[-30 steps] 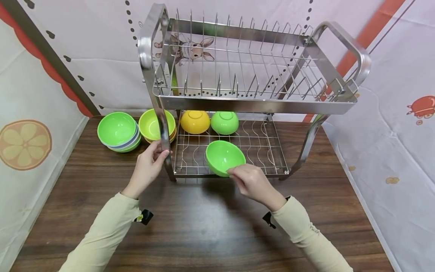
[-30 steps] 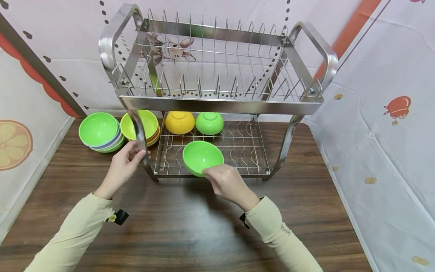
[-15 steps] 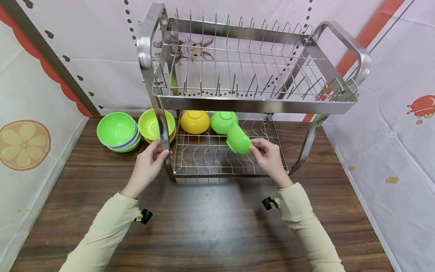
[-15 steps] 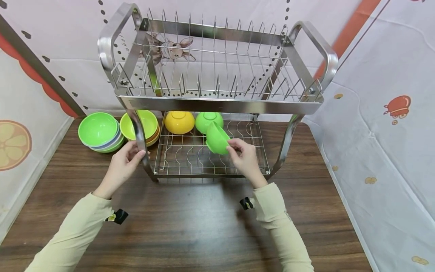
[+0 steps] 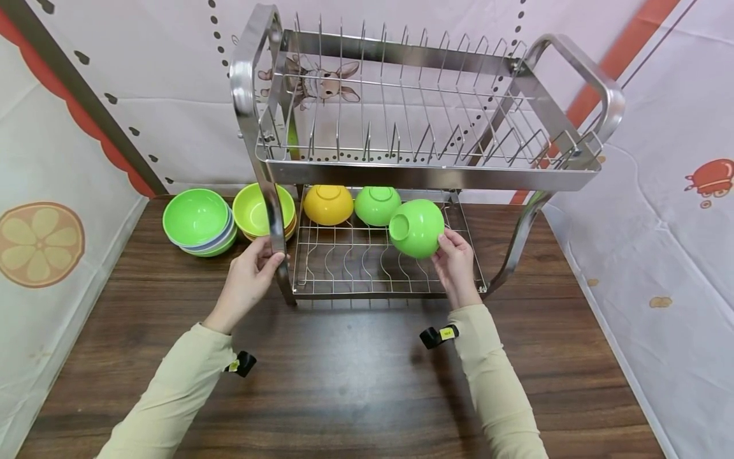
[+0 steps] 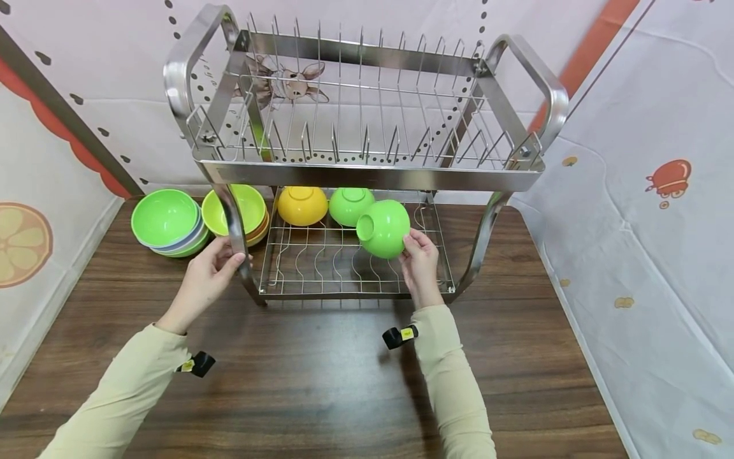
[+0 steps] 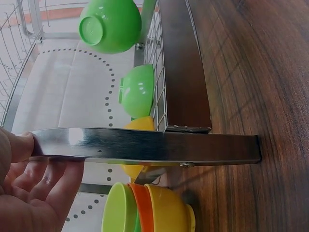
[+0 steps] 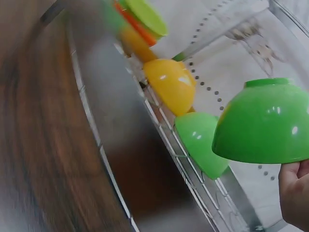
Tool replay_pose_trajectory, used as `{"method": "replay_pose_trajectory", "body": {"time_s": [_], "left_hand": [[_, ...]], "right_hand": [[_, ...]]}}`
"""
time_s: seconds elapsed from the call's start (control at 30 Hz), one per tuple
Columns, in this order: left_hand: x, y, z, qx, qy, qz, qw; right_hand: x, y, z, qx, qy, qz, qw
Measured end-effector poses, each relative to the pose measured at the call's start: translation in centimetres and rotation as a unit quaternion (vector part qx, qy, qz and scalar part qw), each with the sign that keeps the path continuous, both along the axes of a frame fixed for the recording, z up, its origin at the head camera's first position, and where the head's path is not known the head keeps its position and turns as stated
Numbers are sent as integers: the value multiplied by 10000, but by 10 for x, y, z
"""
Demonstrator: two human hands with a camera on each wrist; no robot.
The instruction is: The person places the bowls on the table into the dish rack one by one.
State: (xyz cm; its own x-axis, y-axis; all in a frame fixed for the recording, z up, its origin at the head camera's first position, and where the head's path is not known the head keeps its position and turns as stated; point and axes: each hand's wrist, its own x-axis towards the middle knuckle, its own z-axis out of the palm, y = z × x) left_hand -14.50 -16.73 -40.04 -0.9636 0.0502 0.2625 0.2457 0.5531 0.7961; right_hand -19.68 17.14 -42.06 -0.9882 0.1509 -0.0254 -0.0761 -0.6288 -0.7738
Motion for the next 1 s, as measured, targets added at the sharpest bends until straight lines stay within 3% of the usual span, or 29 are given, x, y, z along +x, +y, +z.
{"method": "replay_pose_trajectory", "body": {"time_s": [0.1,0.17,0.33,0.4,0.6,0.7,1.0], "left_hand": [[0,-1,0,14,-36,-7,10000],[0,-1,0,27,-56,-11,10000],[0,-1,-1,-14,-71,14,10000],[0,-1,-1,-56,-55,26,10000],[-1,-1,-2,-23,-10,18,10000],[-1,-1,-2,37,-16,-36,10000],[-1,-1,-3,-42,-53,27,10000]], "right_hand": [[-6,0,0,-925,-531,-158,9942],[-11,-1,-1,-1625,-825,-259,9829],[-25,-2,-7,-3227,-1508,-684,9319],[-31,-1,-9,-3651,-1680,-869,9115],[-47,4,-10,-4339,-1729,-1103,8773],[-53,9,-9,-4518,-1716,-1137,8681],[-69,16,-12,-4623,-1987,-1149,8565]]}}
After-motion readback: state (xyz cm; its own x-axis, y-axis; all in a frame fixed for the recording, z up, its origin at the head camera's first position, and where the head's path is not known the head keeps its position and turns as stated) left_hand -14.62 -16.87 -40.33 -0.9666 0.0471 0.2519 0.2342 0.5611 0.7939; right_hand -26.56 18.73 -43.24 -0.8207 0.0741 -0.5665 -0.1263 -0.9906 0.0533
